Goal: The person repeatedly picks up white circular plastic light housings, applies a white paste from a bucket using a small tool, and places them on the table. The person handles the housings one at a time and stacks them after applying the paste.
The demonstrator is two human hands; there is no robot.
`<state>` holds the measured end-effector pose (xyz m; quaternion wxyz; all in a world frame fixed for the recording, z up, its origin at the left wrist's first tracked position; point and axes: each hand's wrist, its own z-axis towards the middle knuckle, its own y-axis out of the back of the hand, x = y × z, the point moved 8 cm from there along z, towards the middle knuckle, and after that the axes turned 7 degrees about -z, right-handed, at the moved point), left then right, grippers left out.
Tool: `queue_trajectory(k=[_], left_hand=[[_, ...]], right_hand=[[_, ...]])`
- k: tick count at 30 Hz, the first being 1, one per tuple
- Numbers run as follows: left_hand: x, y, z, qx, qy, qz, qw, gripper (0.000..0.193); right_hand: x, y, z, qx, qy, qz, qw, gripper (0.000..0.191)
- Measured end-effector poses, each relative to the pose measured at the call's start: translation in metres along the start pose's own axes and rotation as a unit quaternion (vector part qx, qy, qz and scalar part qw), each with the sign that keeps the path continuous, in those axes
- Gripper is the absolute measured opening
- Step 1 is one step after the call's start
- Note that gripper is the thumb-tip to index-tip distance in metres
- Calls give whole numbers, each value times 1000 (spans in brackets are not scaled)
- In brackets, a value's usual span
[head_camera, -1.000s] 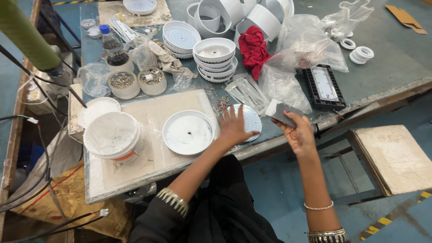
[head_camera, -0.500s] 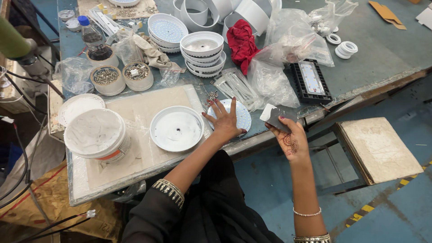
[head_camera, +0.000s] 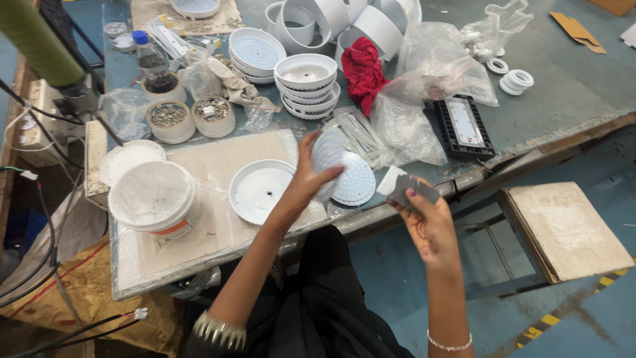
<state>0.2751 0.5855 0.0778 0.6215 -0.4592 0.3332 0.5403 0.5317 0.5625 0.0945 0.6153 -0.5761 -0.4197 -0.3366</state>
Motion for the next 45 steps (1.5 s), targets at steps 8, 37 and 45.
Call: queue_trajectory(k=[8,37,45], left_hand=[[-43,54,-126,-9,56,-643,764,90],[-67,134,-248,-149,8,-715,683,95],[-83,153,-257,-180,-37,-696,694,94]], right_hand=[[-65,-148,-49,115,95,-212,966,24],[-91,-360,-66,379,285,-515,714,20],[-135,-467,-11,525,330,-629,470,31]])
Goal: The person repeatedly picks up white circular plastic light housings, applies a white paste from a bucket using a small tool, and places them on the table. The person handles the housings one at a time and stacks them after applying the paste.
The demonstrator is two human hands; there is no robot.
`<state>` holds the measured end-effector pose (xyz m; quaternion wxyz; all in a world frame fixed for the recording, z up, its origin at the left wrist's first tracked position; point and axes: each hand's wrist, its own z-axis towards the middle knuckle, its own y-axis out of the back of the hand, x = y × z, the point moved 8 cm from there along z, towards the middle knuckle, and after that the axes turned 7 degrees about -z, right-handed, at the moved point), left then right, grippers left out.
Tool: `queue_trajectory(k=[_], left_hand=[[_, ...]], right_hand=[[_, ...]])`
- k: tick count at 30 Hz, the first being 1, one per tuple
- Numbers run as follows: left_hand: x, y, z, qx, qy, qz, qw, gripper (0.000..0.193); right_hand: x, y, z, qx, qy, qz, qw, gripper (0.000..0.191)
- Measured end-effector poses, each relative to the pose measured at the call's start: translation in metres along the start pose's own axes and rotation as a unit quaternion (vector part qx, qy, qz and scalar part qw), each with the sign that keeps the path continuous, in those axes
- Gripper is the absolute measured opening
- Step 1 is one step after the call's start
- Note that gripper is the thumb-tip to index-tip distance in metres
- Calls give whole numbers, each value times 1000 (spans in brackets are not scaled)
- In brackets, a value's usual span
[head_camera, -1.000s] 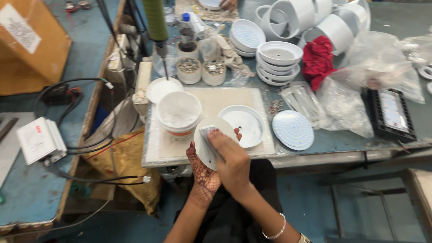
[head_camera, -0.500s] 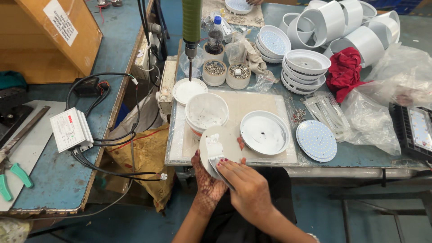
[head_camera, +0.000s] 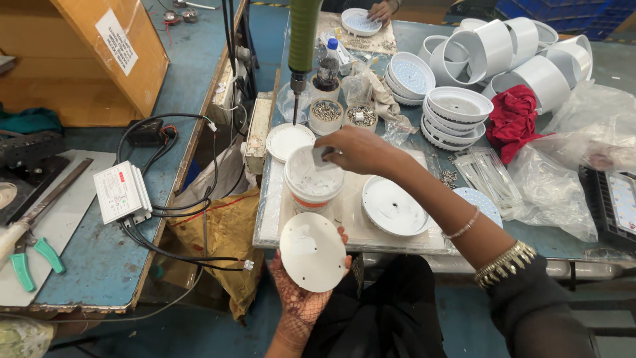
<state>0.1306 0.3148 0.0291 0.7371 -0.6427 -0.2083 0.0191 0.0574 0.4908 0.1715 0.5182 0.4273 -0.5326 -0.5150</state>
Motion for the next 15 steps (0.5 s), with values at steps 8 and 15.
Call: queue_trajectory(k=[8,15], left_hand=[[-32,-3,7,15,-57,18,998,93],[-42,-3,8,19,-68,13,997,93]], right_hand=[[18,-41,25,152,10,48,987,44],[6,-47,24,95,-80,121,985,46]])
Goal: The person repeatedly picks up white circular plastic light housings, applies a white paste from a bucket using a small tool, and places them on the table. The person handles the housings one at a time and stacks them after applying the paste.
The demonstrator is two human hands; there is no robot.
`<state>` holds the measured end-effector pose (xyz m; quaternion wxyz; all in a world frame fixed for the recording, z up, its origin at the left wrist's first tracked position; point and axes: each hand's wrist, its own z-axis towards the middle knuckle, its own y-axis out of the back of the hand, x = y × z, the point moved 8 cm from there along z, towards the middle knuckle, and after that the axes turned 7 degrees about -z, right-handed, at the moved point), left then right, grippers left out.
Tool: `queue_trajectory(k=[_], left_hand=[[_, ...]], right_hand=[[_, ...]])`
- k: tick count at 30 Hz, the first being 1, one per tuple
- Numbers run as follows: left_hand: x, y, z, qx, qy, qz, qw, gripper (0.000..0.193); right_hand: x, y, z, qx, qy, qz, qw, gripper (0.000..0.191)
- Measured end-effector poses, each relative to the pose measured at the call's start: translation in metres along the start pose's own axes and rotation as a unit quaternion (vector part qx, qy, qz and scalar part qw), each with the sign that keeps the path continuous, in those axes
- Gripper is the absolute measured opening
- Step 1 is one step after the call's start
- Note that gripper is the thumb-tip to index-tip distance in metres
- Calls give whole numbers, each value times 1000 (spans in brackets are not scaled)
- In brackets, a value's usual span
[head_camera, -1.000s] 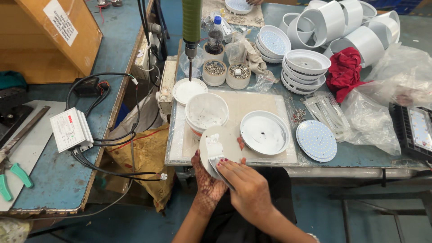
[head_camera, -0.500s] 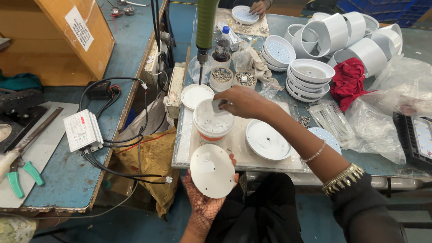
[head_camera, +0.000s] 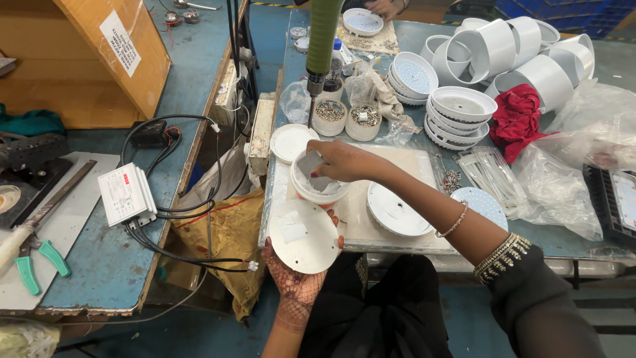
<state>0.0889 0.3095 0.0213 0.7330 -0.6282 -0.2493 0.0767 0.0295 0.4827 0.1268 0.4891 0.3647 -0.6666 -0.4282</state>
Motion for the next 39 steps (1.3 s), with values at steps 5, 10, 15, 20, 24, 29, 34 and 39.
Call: queue_trajectory(k=[5,10,15,20,24,29,34,39], left_hand=[[-3,4,0,-9,-17,9,1000,92],[-2,-1,1,28,1,16,999,92],[-4,3,1,12,-1,19,1000,93],[-6,5,1,3,2,18,1000,93],[-6,8,0,3,0,15,1000,92],[-3,9,-1,-6,10,-17,1000,93],[0,2,-1,18,20,-17,999,93],[1,-2,-3,18,15,-3,1000,93]], right_hand=[[-17,-7,2,-96,-24,57,993,53],[-18,-9,2,-166,7,86,982,48],[-32,-21,4,-105,-102,232,962,49],[-31,-19,3,-111,-116,305,939,51],[-24,-17,-1,-118,-127,361,917,57],[-18,-16,-9,-120,-154,381,904,68],[-23,-18,-5,-137,-139,387,901,69],[-37,-32,5,-128,-159,488,849,60]])
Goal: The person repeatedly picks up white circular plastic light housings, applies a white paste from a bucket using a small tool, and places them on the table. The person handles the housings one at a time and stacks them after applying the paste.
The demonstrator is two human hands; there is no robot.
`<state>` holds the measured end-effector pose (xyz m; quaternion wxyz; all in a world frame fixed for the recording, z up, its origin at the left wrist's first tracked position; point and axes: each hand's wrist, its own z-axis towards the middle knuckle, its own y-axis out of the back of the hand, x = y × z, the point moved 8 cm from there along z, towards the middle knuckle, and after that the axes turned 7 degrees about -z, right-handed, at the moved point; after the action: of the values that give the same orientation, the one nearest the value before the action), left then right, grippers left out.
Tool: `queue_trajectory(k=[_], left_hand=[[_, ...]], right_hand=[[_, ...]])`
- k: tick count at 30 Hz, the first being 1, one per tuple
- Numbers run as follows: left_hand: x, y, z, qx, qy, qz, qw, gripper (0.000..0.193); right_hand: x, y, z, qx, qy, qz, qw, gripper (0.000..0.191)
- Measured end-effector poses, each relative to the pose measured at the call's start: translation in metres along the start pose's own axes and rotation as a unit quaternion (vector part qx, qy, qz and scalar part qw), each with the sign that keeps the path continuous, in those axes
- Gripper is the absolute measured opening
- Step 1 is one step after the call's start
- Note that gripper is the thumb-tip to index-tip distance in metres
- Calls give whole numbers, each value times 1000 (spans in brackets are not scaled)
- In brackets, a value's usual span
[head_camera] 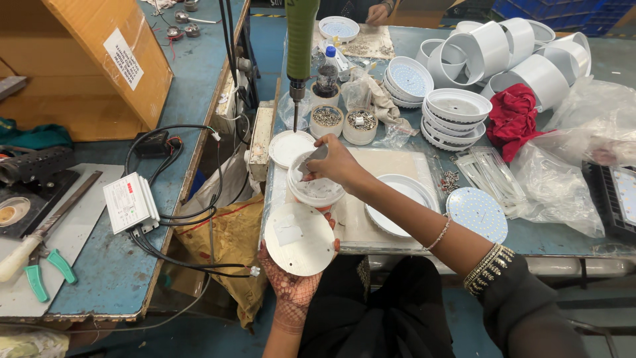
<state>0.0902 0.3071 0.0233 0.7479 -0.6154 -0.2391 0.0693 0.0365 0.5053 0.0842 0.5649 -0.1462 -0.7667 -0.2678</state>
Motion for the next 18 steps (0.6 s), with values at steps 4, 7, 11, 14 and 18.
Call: queue_trajectory(k=[4,7,11,14,18], left_hand=[[2,-2,2,-1,10,1,1000,93],[1,-3,1,-4,10,21,1000,93],[2,0,0,-23,8,18,1000,92],[5,1,-1,-22,15,16,1000,91],[7,6,0,-30,8,14,999,90]], right_hand=[[-7,5,2,4,-6,64,998,56],[-6,14,-2,9,0,95,995,57],[3,21,-17,14,35,88,995,53],[12,27,-42,25,71,60,995,48],[14,31,-88,37,115,11,993,40]])
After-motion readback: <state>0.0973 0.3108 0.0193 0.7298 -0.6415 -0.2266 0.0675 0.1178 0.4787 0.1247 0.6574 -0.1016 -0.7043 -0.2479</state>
